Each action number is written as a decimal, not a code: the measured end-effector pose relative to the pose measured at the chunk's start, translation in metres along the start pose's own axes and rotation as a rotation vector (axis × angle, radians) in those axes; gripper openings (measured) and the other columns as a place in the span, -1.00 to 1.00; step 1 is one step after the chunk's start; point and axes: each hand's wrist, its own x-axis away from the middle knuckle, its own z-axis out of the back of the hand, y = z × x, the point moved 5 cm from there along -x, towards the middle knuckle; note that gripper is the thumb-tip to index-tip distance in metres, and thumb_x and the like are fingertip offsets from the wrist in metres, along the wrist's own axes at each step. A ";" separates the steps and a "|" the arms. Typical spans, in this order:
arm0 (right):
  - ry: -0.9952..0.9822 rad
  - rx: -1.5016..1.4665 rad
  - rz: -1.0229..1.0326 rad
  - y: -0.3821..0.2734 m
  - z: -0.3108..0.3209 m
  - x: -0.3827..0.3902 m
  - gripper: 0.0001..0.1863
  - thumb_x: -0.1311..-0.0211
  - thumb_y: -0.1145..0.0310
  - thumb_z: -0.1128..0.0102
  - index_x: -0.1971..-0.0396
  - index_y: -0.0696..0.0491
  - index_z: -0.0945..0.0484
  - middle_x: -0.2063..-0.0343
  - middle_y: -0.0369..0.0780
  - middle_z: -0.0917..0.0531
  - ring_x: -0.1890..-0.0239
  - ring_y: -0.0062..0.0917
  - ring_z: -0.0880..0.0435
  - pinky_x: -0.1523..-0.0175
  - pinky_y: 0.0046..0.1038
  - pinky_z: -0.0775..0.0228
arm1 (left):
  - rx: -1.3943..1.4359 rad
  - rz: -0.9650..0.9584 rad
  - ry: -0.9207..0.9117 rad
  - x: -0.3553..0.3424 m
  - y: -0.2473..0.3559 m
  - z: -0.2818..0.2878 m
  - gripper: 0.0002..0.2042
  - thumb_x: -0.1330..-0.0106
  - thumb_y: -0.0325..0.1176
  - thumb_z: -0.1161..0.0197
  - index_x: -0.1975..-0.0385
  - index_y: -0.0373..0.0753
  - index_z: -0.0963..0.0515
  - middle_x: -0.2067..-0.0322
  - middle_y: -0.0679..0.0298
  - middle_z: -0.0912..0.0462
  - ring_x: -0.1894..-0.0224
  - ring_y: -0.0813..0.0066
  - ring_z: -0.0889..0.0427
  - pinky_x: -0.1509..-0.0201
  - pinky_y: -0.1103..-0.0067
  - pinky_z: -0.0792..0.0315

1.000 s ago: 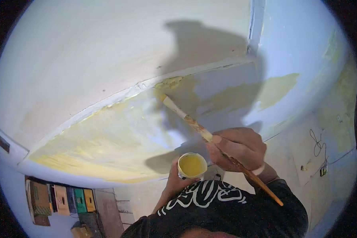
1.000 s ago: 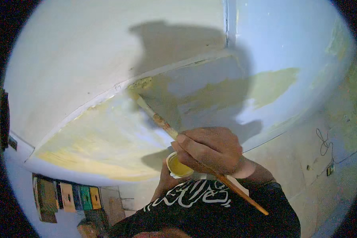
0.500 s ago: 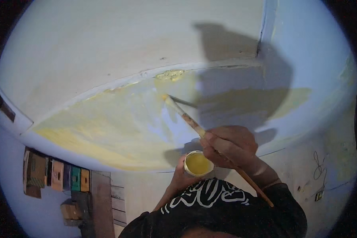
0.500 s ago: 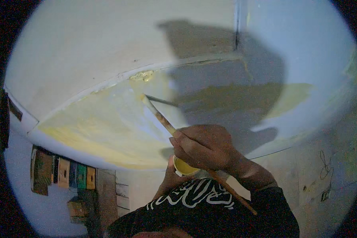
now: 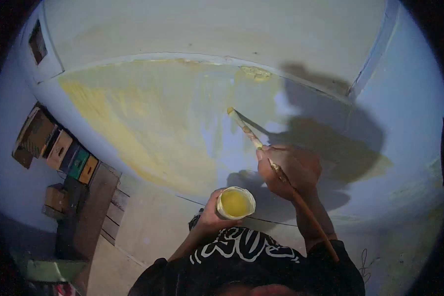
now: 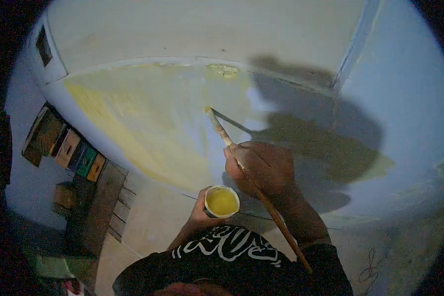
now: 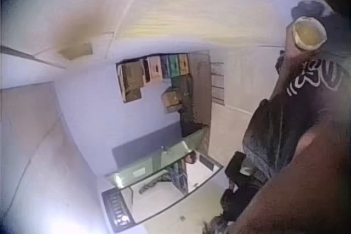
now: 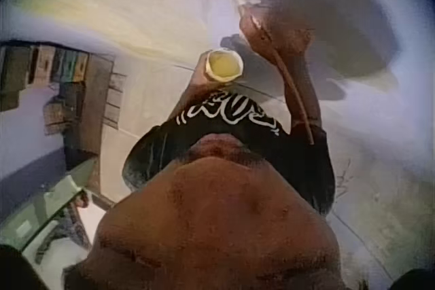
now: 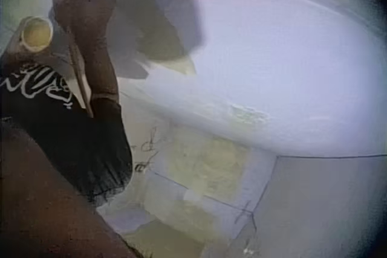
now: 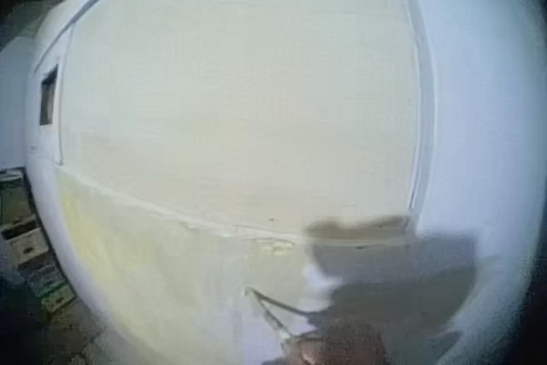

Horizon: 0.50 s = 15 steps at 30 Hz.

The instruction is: The person applies a yellow liquid to a ceiling and wall area using a paintbrush while holding a container of the liquid.

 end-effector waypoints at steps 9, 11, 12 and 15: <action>0.041 0.084 -0.015 0.006 -0.005 -0.008 -0.74 -0.01 0.58 -0.52 0.30 0.03 -0.67 0.45 -0.15 -0.77 0.48 -0.38 -0.78 0.39 -0.44 -0.64 | -0.020 -0.012 0.084 0.024 0.008 0.012 0.04 0.07 -0.21 -0.74 -0.39 -0.35 -0.18 -0.27 0.08 -0.42 -0.37 0.26 -0.40 -0.48 0.31 -0.24; -0.087 0.084 -0.058 0.002 -0.014 -0.003 -0.77 -0.03 0.56 -0.52 0.32 0.02 -0.67 0.46 -0.16 -0.77 0.48 -0.40 -0.78 0.39 -0.45 -0.63 | -0.006 0.077 0.115 0.031 0.010 0.018 0.04 0.08 -0.23 -0.74 -0.38 -0.35 -0.18 -0.26 0.07 -0.43 -0.37 0.26 -0.40 -0.47 0.31 -0.26; -0.217 0.081 -0.105 -0.001 -0.021 -0.002 -0.79 -0.05 0.54 -0.51 0.33 0.01 -0.67 0.47 -0.17 -0.77 0.48 -0.41 -0.78 0.39 -0.45 -0.62 | -0.037 0.070 0.127 0.033 0.003 0.023 0.03 0.10 -0.28 -0.75 -0.37 -0.35 -0.19 -0.25 0.07 -0.45 -0.35 0.28 -0.43 -0.44 0.31 -0.30; -0.190 0.213 -0.127 -0.009 -0.018 -0.017 -0.83 -0.08 0.51 -0.50 0.36 0.00 -0.67 0.48 -0.18 -0.77 0.49 -0.43 -0.79 0.38 -0.46 -0.63 | 0.006 0.068 0.097 0.034 -0.001 0.033 -0.01 0.09 -0.36 -0.73 -0.35 -0.35 -0.21 -0.23 0.07 -0.47 -0.32 0.28 -0.47 -0.42 0.31 -0.35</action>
